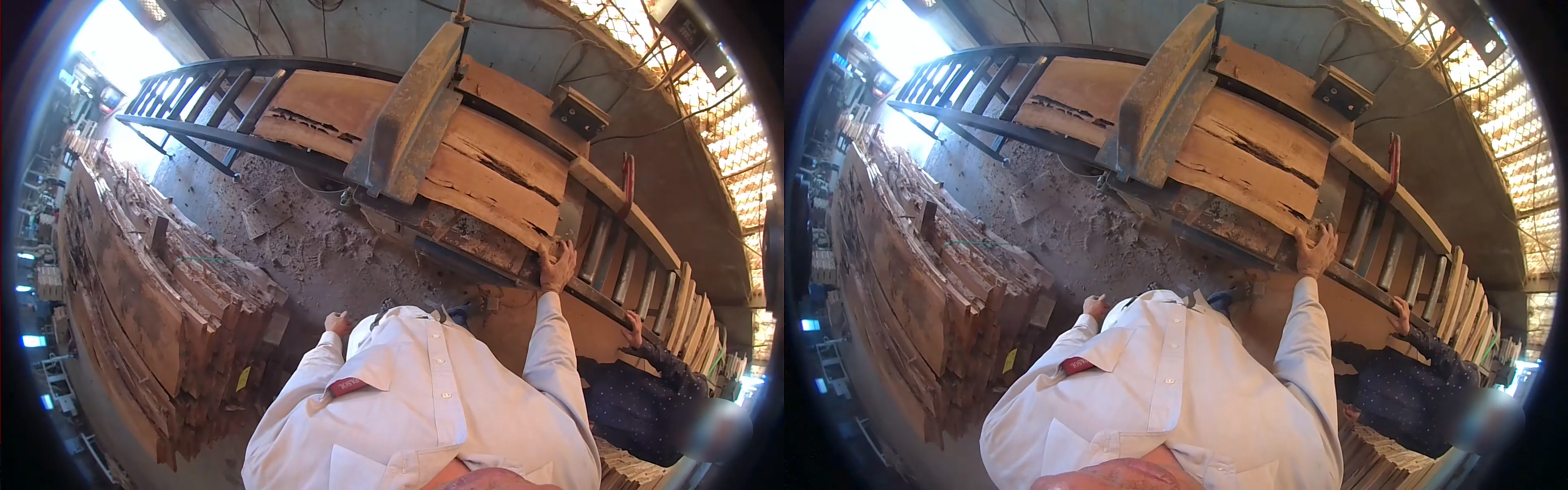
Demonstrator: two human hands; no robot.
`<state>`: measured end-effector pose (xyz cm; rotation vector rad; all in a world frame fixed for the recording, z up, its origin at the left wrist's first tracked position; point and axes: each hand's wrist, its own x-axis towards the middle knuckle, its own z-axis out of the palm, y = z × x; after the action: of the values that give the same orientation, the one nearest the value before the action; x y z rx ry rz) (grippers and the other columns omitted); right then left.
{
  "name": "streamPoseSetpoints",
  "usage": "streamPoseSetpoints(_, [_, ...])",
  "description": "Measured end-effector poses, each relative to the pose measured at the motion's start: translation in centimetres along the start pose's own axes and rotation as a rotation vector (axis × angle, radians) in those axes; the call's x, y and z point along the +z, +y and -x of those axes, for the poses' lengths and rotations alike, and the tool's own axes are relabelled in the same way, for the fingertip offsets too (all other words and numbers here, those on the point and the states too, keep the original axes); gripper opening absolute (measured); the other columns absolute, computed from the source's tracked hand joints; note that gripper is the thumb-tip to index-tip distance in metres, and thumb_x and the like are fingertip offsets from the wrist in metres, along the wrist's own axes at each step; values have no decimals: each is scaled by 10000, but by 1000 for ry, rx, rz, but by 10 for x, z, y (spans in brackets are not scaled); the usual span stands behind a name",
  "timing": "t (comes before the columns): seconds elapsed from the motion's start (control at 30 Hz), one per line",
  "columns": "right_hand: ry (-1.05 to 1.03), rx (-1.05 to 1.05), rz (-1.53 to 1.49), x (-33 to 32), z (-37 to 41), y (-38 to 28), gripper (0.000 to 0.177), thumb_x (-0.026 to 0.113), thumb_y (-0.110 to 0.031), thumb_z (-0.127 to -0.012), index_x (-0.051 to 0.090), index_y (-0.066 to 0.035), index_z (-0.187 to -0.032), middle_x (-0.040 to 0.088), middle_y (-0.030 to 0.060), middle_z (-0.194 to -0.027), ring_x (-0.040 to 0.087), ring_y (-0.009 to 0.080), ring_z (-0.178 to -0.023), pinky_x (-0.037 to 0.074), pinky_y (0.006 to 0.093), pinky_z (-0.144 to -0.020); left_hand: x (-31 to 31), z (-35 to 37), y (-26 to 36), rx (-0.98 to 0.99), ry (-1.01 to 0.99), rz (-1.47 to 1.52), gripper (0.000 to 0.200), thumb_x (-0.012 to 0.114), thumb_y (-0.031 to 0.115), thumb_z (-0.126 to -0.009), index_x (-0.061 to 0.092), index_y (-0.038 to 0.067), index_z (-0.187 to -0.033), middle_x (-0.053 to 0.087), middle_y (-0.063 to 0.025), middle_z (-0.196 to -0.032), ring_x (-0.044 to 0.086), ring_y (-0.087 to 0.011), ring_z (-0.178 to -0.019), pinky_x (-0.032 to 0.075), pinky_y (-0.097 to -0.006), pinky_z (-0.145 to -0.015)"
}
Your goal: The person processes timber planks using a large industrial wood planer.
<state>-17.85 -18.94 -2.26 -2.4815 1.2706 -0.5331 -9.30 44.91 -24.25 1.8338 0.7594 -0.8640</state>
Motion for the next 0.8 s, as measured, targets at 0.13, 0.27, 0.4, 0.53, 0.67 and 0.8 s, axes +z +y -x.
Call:
streamPoseSetpoints(0.13, [37, 14, -39, 3, 1, 0, 984, 672, -783, -801, 470, -127, -1505, 406, 128, -1605, 265, 346, -1541, 226, 544, -1230, 7, -6, 10, 80, -35, -101, 360, 641, 304, -1010, 705, -45, -946, 738, -139, -803, 700, -236, -577, 584, -355, -537])
streamPoseSetpoints(0.27, [53, -2, -42, 4, 1, 4, 1007, 688, -772, -797, 437, -127, -1529, 423, 167, -1579, 279, 353, -1536, 238, 539, -1225, 1, -24, 9, 68, -92, 66, 372, 627, 301, -1020, 701, -46, -910, 741, -137, -789, 710, -236, -582, 586, -359, -525])
streamPoseSetpoints(0.4, [61, 17, -45, 4, 1, 3, 1015, 703, -766, -791, 443, -114, -1524, 439, 170, -1568, 292, 356, -1530, 259, 524, -1219, -6, -17, 14, 77, -62, 84, 368, 618, 284, -1028, 675, -32, -848, 741, -155, -786, 728, -256, -603, 588, -369, -507])
streamPoseSetpoints(0.53, [87, -1, -43, 5, 0, 3, 1032, 705, -783, -775, 451, -110, -1514, 454, 163, -1560, 311, 357, -1521, 267, 517, -1221, -9, 2, 21, 90, -27, -42, 355, 624, 283, -1022, 690, -36, -881, 751, -161, -808, 735, -252, -625, 595, -358, -530])
streamPoseSetpoints(0.67, [76, -12, -17, 7, 0, 7, 1030, 668, -804, -797, 451, -98, -1514, 451, 164, -1568, 308, 359, -1523, 269, 515, -1222, -15, 27, 21, 192, 21, -272, 357, 655, 301, -998, 724, -45, -942, 764, -153, -843, 747, -234, -666, 595, -345, -594])
streamPoseSetpoints(0.8, [82, -16, -9, 9, 0, 8, 1025, 650, -817, -800, 457, -103, -1509, 453, 145, -1571, 310, 361, -1520, 267, 517, -1224, -22, 34, 12, 203, 37, -342, 365, 692, 334, -967, 744, -26, -939, 773, -139, -853, 758, -218, -712, 587, -338, -649])
